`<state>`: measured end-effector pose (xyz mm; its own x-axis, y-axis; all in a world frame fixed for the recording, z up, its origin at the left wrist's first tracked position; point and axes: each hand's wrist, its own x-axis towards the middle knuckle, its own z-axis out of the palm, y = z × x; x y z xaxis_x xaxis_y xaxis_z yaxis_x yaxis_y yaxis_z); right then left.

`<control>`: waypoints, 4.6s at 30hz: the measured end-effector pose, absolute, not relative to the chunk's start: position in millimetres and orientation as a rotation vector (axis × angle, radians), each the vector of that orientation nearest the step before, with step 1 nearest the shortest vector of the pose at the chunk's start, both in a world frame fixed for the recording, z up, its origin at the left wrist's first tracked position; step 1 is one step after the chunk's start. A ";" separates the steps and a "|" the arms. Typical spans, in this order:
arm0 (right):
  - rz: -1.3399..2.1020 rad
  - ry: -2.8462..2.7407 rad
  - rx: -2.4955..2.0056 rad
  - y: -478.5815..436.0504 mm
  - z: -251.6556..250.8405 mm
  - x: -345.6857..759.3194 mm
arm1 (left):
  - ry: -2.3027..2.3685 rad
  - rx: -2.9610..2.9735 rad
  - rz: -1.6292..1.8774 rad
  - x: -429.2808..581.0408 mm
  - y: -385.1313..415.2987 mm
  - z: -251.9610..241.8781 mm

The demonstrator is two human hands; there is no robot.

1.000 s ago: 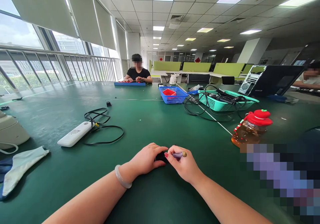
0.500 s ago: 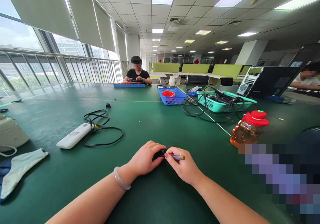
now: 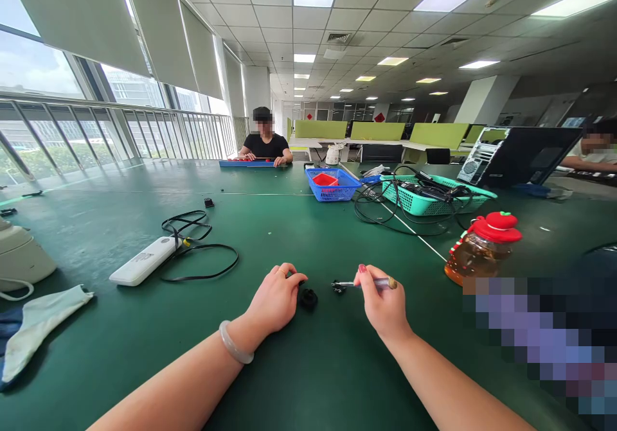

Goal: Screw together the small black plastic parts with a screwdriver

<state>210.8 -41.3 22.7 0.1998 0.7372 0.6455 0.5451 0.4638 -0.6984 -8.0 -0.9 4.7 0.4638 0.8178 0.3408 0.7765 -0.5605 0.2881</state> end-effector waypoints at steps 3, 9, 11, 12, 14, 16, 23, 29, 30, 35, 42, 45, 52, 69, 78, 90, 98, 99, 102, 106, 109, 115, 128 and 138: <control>0.174 -1.370 -1.264 -34.8 22.8 216.5 | 1.513 2.619 0.585 -8.5 -0.9 4.0; 0.168 -1.247 -1.365 -29.3 23.4 222.5 | 1.543 2.638 0.543 -8.4 -4.5 8.7; 0.169 -1.238 -1.376 -28.8 22.9 223.3 | 1.555 2.634 0.546 -8.1 -5.7 9.8; 0.168 -1.238 -1.379 -28.6 22.4 223.6 | 1.558 2.631 0.552 -7.9 -6.3 10.4; 0.163 -1.248 -1.386 -27.9 21.1 223.9 | 1.557 2.611 0.578 -7.4 -7.3 11.7; 0.159 -1.273 -1.399 -27.1 19.4 223.9 | 1.515 2.581 0.629 -7.0 -8.2 13.6; 0.221 -1.407 -1.426 -28.4 15.8 218.7 | 1.008 2.640 0.624 -6.4 -11.6 18.5; 0.282 -1.544 -1.312 -32.9 18.1 211.1 | 0.897 2.685 0.532 -5.9 -8.9 12.8; 0.303 -1.567 -1.295 -34.0 18.6 209.7 | 0.903 2.684 0.533 -6.0 -8.2 12.2; 0.364 -1.684 -1.192 -39.9 20.6 204.3 | 0.919 2.660 0.542 -6.4 -7.6 12.2; 0.291 -1.510 -1.185 -36.4 16.7 211.7 | 0.985 2.632 0.555 -6.5 -9.0 9.3; 0.340 -1.522 -1.236 -33.9 16.4 211.3 | 1.023 2.650 0.531 -5.3 -10.1 8.2; 0.460 -1.505 -1.208 -28.3 13.8 213.6 | 1.047 2.673 0.481 1.4 -21.3 11.0; 0.427 -1.538 -1.196 -28.4 13.8 214.1 | 1.088 2.662 0.345 9.7 -54.1 18.5; 0.498 -1.573 -1.139 -35.0 13.5 208.7 | 1.292 2.530 0.286 -114.8 -83.0 29.3; 0.413 -1.675 -1.071 -42.2 13.7 200.1 | 1.671 2.671 0.462 -267.3 -78.3 13.4; 0.361 -1.680 -1.060 -41.9 13.6 199.8 | 1.919 2.394 0.987 -288.3 -82.1 5.6; 0.362 -1.683 -1.059 -41.9 13.7 199.8 | 1.958 2.331 1.036 -287.8 -82.4 3.4; 0.369 -1.688 -1.060 -42.0 14.0 199.9 | 2.002 2.209 1.095 -283.8 -82.8 -0.2; 0.396 -1.684 -1.062 -42.4 14.6 199.9 | 2.073 2.191 1.134 -277.9 -84.1 3.4; 0.403 -1.683 -1.064 -43.1 15.1 199.6 | 2.126 2.231 1.100 -277.0 -85.7 5.4; 0.304 -1.744 -1.049 -45.0 15.6 198.6 | 2.224 2.308 1.097 -281.7 -85.5 -0.7; 0.269 -1.801 -1.068 -44.8 14.1 198.4 | 2.084 2.382 0.986 -279.9 -86.6 0.4; 0.275 -1.803 -1.068 -46.3 16.6 197.6 | 2.195 2.280 1.014 -272.8 -88.7 4.7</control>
